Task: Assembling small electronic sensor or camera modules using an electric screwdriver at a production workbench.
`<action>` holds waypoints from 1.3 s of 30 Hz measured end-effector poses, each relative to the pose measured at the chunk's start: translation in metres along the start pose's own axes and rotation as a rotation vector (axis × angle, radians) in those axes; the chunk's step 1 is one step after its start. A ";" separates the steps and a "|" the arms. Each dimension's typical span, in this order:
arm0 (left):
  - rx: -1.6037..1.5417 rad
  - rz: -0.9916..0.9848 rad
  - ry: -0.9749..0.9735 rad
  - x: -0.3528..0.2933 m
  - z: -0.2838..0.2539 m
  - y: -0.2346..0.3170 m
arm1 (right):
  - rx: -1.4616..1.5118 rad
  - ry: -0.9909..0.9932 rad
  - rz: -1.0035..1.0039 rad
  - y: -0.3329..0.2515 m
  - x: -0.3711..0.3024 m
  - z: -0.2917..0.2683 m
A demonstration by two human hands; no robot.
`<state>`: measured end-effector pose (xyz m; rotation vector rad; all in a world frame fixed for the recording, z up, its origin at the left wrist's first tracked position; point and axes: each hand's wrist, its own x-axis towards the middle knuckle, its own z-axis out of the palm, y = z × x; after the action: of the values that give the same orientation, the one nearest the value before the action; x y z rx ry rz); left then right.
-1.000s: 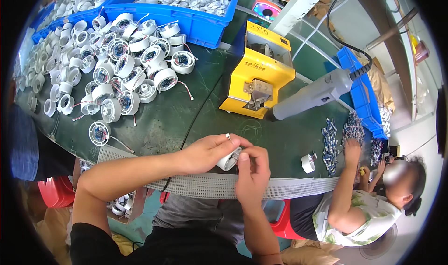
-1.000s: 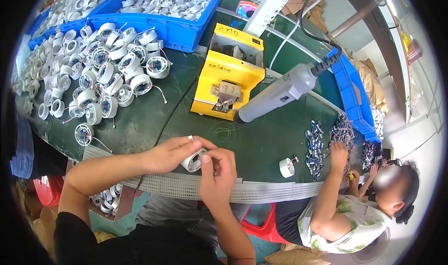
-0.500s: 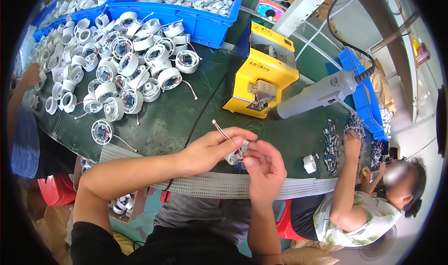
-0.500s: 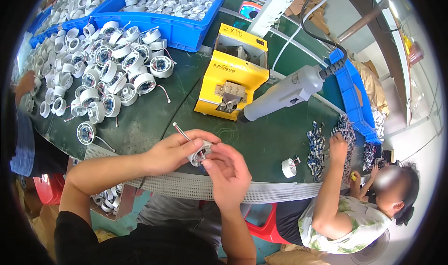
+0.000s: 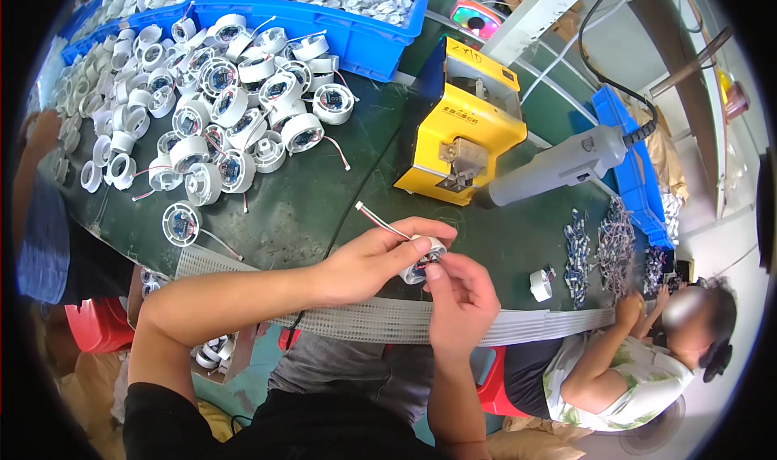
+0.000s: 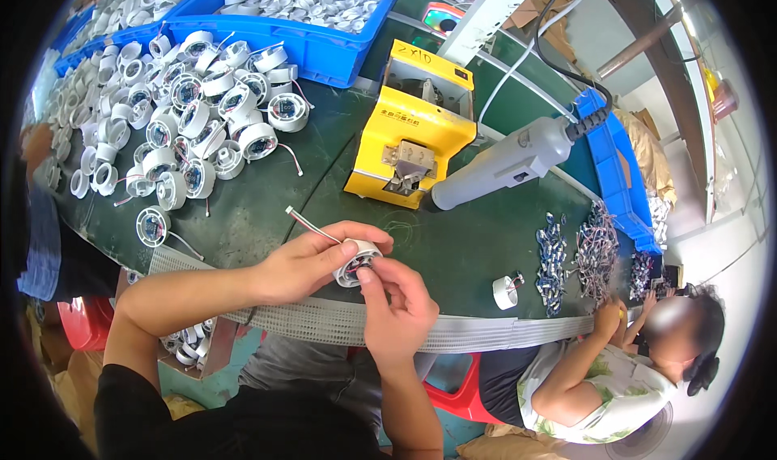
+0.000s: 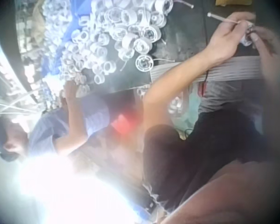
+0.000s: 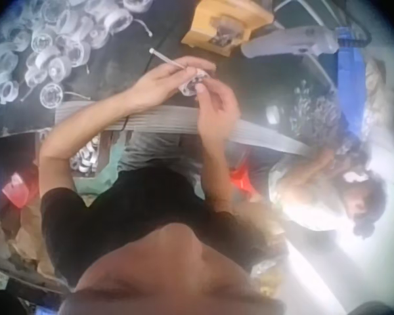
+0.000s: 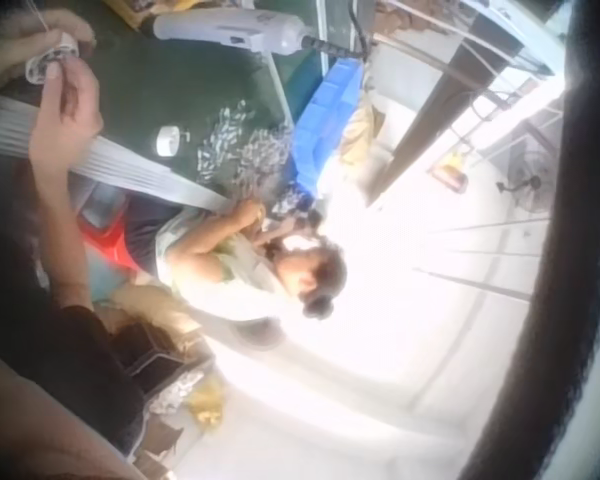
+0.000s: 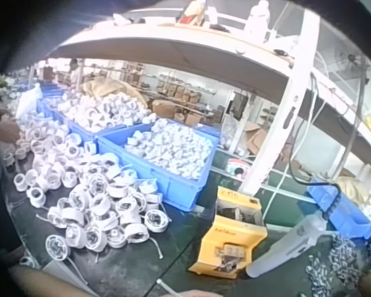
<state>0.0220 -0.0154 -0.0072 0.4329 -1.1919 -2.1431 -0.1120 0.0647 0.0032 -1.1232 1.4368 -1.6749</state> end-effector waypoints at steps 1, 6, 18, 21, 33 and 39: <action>0.006 0.025 -0.026 0.002 -0.003 -0.003 | 0.000 -0.001 0.001 0.002 0.001 -0.002; 0.002 0.024 -0.075 0.003 -0.006 -0.004 | -0.516 -0.075 -0.497 0.008 0.011 -0.005; 0.174 -0.188 0.031 0.001 -0.018 0.001 | -0.336 0.204 -0.452 -0.006 0.072 -0.017; 0.123 -0.283 0.070 0.004 -0.022 -0.003 | -0.190 -0.040 -0.344 -0.013 0.124 -0.018; 0.161 -0.322 0.199 0.008 -0.023 -0.002 | 0.152 0.102 -0.402 -0.040 0.161 0.050; 0.223 -0.290 0.274 0.008 -0.020 0.002 | 0.142 0.081 -0.483 -0.033 0.134 0.040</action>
<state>0.0282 -0.0343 -0.0156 1.0189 -1.2737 -2.1032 -0.1303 -0.0654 0.0625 -1.4116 1.1258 -2.1356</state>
